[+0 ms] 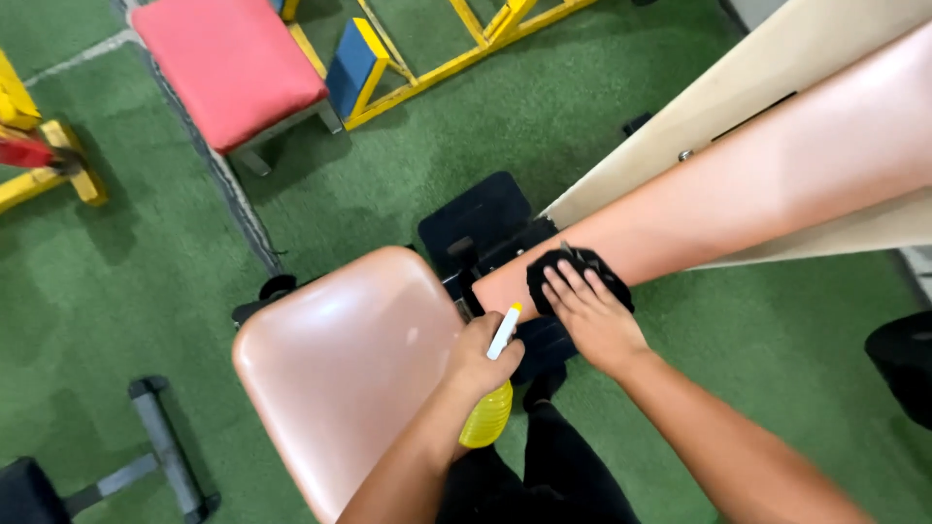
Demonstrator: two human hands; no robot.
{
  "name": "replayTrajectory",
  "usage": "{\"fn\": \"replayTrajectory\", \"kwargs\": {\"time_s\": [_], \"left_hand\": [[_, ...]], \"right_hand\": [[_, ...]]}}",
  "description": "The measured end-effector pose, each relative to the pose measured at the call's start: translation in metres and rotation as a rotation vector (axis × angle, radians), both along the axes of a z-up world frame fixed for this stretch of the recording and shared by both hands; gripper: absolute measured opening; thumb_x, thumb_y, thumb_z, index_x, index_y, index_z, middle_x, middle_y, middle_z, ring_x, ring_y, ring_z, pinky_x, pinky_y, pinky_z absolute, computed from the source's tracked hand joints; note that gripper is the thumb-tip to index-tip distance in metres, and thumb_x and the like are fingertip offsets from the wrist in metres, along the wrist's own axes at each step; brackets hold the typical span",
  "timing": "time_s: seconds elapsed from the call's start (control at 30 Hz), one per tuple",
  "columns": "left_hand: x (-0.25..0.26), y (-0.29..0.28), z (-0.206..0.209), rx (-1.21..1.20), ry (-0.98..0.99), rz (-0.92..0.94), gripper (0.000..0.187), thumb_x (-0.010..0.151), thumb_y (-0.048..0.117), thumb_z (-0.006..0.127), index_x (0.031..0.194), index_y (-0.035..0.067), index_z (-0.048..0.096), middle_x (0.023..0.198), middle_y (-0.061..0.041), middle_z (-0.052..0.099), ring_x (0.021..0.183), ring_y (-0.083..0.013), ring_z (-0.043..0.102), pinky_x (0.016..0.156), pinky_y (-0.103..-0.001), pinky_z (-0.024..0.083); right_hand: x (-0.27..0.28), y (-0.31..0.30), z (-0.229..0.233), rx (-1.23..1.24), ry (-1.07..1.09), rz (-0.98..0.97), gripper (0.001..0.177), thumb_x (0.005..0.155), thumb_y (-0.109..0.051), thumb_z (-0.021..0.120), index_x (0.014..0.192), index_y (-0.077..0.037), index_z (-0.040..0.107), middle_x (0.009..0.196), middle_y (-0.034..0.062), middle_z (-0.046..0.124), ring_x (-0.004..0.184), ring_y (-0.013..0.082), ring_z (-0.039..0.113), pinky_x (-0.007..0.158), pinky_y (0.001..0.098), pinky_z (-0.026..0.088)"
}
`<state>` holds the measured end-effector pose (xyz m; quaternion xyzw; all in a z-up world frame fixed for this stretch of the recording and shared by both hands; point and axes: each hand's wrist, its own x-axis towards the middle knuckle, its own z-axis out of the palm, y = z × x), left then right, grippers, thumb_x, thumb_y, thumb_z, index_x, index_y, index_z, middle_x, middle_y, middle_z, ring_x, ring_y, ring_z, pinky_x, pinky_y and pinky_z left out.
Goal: Wiping down gym machines and benches with a spray bottle and a cloth.
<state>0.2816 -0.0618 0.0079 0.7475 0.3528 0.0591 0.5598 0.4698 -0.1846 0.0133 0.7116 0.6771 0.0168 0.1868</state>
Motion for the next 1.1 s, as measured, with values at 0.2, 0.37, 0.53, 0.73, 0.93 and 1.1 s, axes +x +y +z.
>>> {"fn": "replayTrajectory", "kwargs": {"time_s": [0.2, 0.37, 0.53, 0.73, 0.93, 1.1], "left_hand": [[-0.011, -0.004, 0.007, -0.060, 0.035, 0.038, 0.025, 0.075, 0.023, 0.068, 0.094, 0.006, 0.067, 0.089, -0.019, 0.071, 0.087, -0.0403, 0.069, 0.077, -0.047, 0.055], [-0.025, -0.011, 0.000, -0.066, 0.004, 0.076, 0.027, 0.073, 0.023, 0.069, 0.094, 0.006, 0.066, 0.087, -0.021, 0.069, 0.085, -0.0421, 0.068, 0.075, -0.048, 0.055], [-0.035, -0.020, -0.023, 0.028, -0.070, 0.101, 0.027, 0.074, 0.024, 0.071, 0.089, 0.003, 0.063, 0.087, -0.025, 0.066, 0.084, -0.0462, 0.064, 0.074, -0.051, 0.052], [-0.037, -0.033, -0.025, -0.064, 0.008, 0.159, 0.027, 0.075, 0.026, 0.068, 0.090, 0.004, 0.065, 0.088, -0.024, 0.066, 0.083, -0.0449, 0.065, 0.075, -0.051, 0.053], [-0.044, -0.037, -0.032, -0.062, 0.061, 0.094, 0.031, 0.074, 0.028, 0.070, 0.092, 0.004, 0.064, 0.088, -0.024, 0.067, 0.085, -0.0456, 0.065, 0.077, -0.052, 0.053], [-0.040, -0.037, -0.037, -0.052, 0.068, 0.132, 0.030, 0.073, 0.027, 0.071, 0.092, 0.005, 0.065, 0.090, -0.023, 0.068, 0.086, -0.0443, 0.067, 0.077, -0.052, 0.053]], "right_hand": [[-0.002, 0.035, -0.017, 0.001, 0.066, 0.030, 0.055, 0.092, -0.021, 0.044, 0.146, -0.009, 0.052, 0.163, 0.0088, 0.033, 0.155, 0.0277, 0.018, 0.124, 0.0481, 0.011], [-0.004, 0.055, -0.027, -0.131, 0.130, 0.023, 0.051, 0.096, -0.021, 0.044, 0.144, -0.008, 0.054, 0.162, 0.0100, 0.034, 0.156, 0.0288, 0.018, 0.125, 0.0492, 0.010], [-0.013, 0.007, -0.020, -0.115, 0.042, 0.102, 0.056, 0.092, -0.020, 0.045, 0.147, -0.009, 0.051, 0.163, 0.0093, 0.034, 0.155, 0.0284, 0.018, 0.124, 0.0474, 0.010], [-0.010, 0.025, -0.063, -0.123, 0.125, 0.086, 0.055, 0.093, -0.020, 0.047, 0.146, -0.012, 0.051, 0.164, 0.0081, 0.034, 0.156, 0.0288, 0.018, 0.124, 0.0508, 0.009], [-0.024, 0.052, -0.042, -0.240, 0.145, 0.010, 0.052, 0.095, -0.018, 0.047, 0.146, -0.012, 0.054, 0.165, 0.0078, 0.033, 0.158, 0.0288, 0.018, 0.127, 0.0489, 0.008], [-0.014, -0.003, -0.052, -0.137, 0.090, 0.116, 0.055, 0.092, -0.018, 0.048, 0.146, -0.012, 0.054, 0.164, 0.0083, 0.035, 0.156, 0.0289, 0.019, 0.125, 0.0481, 0.010]]}}
